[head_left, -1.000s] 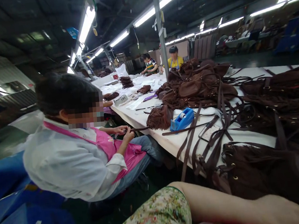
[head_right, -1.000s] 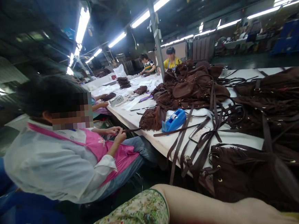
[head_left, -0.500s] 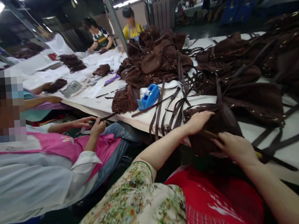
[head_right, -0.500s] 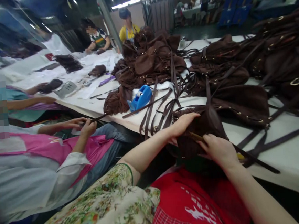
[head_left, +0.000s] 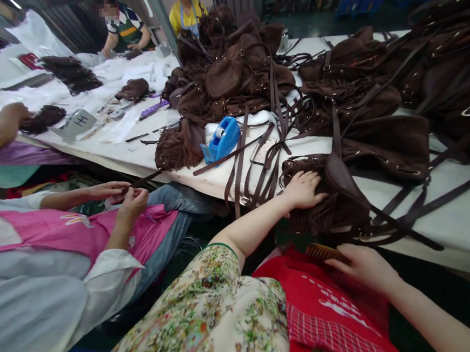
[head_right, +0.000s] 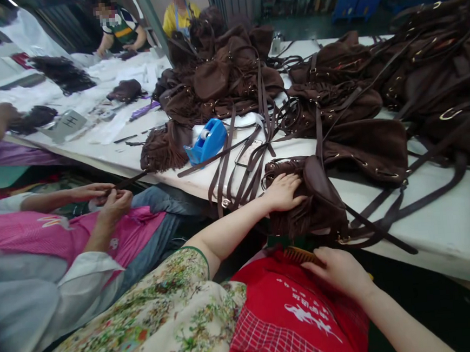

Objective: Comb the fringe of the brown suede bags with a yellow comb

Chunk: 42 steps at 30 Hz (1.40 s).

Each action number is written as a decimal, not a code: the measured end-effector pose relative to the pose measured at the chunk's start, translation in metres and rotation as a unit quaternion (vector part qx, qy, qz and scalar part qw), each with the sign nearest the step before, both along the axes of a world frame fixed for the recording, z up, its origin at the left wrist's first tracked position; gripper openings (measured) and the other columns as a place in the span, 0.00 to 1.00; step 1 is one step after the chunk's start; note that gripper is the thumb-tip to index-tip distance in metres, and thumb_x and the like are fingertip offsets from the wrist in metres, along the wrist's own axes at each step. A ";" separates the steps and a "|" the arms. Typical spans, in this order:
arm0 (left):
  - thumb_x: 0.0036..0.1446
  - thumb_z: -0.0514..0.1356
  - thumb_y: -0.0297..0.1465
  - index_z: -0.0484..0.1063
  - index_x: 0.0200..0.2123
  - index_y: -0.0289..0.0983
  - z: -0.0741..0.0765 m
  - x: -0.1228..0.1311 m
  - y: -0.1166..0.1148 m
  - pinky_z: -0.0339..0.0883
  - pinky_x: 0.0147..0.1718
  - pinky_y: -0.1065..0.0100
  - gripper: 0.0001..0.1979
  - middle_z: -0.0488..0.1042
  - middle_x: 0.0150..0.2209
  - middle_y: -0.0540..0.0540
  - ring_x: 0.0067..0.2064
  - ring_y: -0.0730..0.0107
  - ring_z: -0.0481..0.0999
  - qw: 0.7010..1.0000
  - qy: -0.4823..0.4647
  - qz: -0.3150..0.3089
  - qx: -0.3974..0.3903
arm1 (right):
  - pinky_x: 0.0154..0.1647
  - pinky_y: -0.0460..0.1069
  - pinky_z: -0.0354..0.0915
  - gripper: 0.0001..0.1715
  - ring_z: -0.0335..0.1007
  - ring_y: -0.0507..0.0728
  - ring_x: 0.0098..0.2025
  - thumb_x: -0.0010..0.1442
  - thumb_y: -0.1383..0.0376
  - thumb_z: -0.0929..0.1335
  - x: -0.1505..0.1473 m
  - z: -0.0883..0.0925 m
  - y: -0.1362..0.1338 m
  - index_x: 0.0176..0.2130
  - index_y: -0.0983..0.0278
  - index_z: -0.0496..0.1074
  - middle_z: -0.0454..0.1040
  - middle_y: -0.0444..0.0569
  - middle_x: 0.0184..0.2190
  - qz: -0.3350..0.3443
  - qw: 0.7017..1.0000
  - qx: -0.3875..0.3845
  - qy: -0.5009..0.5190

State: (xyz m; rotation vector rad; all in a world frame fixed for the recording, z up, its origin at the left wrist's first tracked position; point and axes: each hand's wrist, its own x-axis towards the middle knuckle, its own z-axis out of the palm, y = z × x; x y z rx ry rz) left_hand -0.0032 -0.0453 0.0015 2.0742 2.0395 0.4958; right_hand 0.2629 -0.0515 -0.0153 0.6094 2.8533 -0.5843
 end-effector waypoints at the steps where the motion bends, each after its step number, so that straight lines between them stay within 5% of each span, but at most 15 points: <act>1: 0.63 0.52 0.43 0.66 0.58 0.32 0.005 -0.001 -0.003 0.46 0.66 0.59 0.26 0.64 0.62 0.40 0.65 0.61 0.58 0.999 -0.030 0.006 0.017 | 0.29 0.49 0.61 0.24 0.71 0.57 0.28 0.62 0.47 0.63 -0.003 0.008 -0.001 0.27 0.61 0.72 0.75 0.47 0.25 -0.013 0.999 -0.042 0.005; 5: 0.66 0.48 0.36 0.76 0.43 0.35 0.032 0.000 -0.035 0.60 0.54 0.68 0.18 0.76 0.49 0.44 0.51 0.67 0.72 0.974 -0.221 -0.022 0.048 | 0.30 0.49 0.65 0.23 0.71 0.57 0.28 0.60 0.47 0.65 -0.011 0.032 -0.006 0.32 0.62 0.77 0.77 0.47 0.27 -0.067 0.983 -0.155 0.075; 9: 0.65 0.46 0.47 0.76 0.31 0.34 0.041 0.015 -0.065 0.62 0.31 0.73 0.28 0.73 0.26 0.50 0.29 0.74 0.70 0.915 -0.350 -0.154 -0.126 | 0.30 0.48 0.67 0.22 0.73 0.57 0.29 0.58 0.49 0.66 -0.019 0.043 -0.005 0.36 0.63 0.78 0.79 0.47 0.29 -0.128 0.963 -0.194 0.139; 13: 0.63 0.49 0.50 0.69 0.24 0.33 0.026 0.029 -0.065 0.53 0.23 0.74 0.28 0.61 0.19 0.53 0.23 0.78 0.61 0.934 -0.332 -0.019 -0.132 | 0.22 0.47 0.64 0.24 0.69 0.56 0.23 0.55 0.46 0.68 -0.032 0.048 -0.013 0.32 0.64 0.78 0.75 0.45 0.22 -0.180 0.948 -0.215 0.148; 16: 0.64 0.50 0.38 0.71 0.26 0.34 0.020 0.035 -0.058 0.58 0.27 0.72 0.19 0.67 0.23 0.50 0.27 0.74 0.67 0.978 -0.181 0.052 -0.085 | 0.22 0.46 0.64 0.24 0.68 0.55 0.22 0.54 0.46 0.68 -0.034 0.051 -0.025 0.30 0.64 0.78 0.74 0.45 0.21 -0.169 0.947 -0.227 0.151; 19: 0.60 0.52 0.28 0.73 0.31 0.35 0.026 0.035 -0.060 0.65 0.34 0.67 0.11 0.74 0.32 0.44 0.34 0.66 0.73 0.998 -0.023 0.008 -0.051 | 0.25 0.47 0.65 0.24 0.70 0.56 0.25 0.53 0.46 0.69 -0.030 0.058 -0.028 0.31 0.63 0.78 0.75 0.46 0.23 -0.126 0.952 -0.225 0.162; 22: 0.61 0.54 0.37 0.72 0.38 0.37 0.036 0.026 -0.065 0.68 0.40 0.66 0.11 0.75 0.39 0.44 0.40 0.66 0.75 0.997 -0.057 -0.051 0.014 | 0.25 0.49 0.64 0.26 0.68 0.57 0.24 0.57 0.44 0.65 -0.031 0.069 -0.008 0.36 0.63 0.76 0.75 0.47 0.23 -0.199 0.942 -0.183 0.199; 26: 0.65 0.50 0.34 0.69 0.47 0.37 0.035 -0.006 -0.062 0.62 0.56 0.65 0.13 0.71 0.51 0.43 0.54 0.67 0.69 0.979 -0.113 0.097 0.135 | 0.25 0.51 0.57 0.28 0.65 0.59 0.24 0.61 0.42 0.61 -0.046 0.079 0.036 0.32 0.62 0.72 0.72 0.51 0.21 -0.291 0.935 0.024 0.201; 29: 0.62 0.55 0.37 0.67 0.54 0.36 0.019 -0.023 -0.052 0.52 0.64 0.56 0.19 0.63 0.61 0.38 0.64 0.57 0.59 0.980 -0.060 0.165 0.098 | 0.26 0.51 0.49 0.29 0.61 0.59 0.25 0.63 0.42 0.59 -0.053 0.074 0.070 0.26 0.60 0.66 0.70 0.54 0.22 -0.284 0.927 0.186 0.162; 33: 0.59 0.58 0.46 0.62 0.61 0.39 -0.003 -0.021 -0.040 0.47 0.65 0.49 0.31 0.52 0.66 0.35 0.68 0.47 0.49 0.985 -0.018 0.168 0.023 | 0.25 0.50 0.49 0.28 0.60 0.57 0.23 0.65 0.44 0.57 -0.044 0.055 0.112 0.27 0.59 0.66 0.70 0.53 0.21 -0.294 0.930 0.176 0.136; 38: 0.63 0.52 0.41 0.63 0.61 0.42 -0.012 -0.012 -0.025 0.40 0.67 0.49 0.24 0.49 0.68 0.40 0.70 0.52 0.43 0.990 0.003 0.144 0.011 | 0.26 0.50 0.50 0.27 0.63 0.57 0.25 0.63 0.44 0.58 -0.036 0.046 0.113 0.27 0.60 0.66 0.71 0.53 0.23 -0.245 0.937 0.207 0.141; 42: 0.63 0.51 0.41 0.63 0.61 0.42 -0.013 -0.019 -0.012 0.37 0.67 0.51 0.24 0.48 0.69 0.41 0.71 0.53 0.41 0.995 -0.010 0.097 -0.001 | 0.26 0.49 0.47 0.28 0.65 0.55 0.26 0.64 0.44 0.59 -0.050 0.045 0.085 0.27 0.63 0.67 0.72 0.51 0.26 -0.080 0.952 0.278 0.104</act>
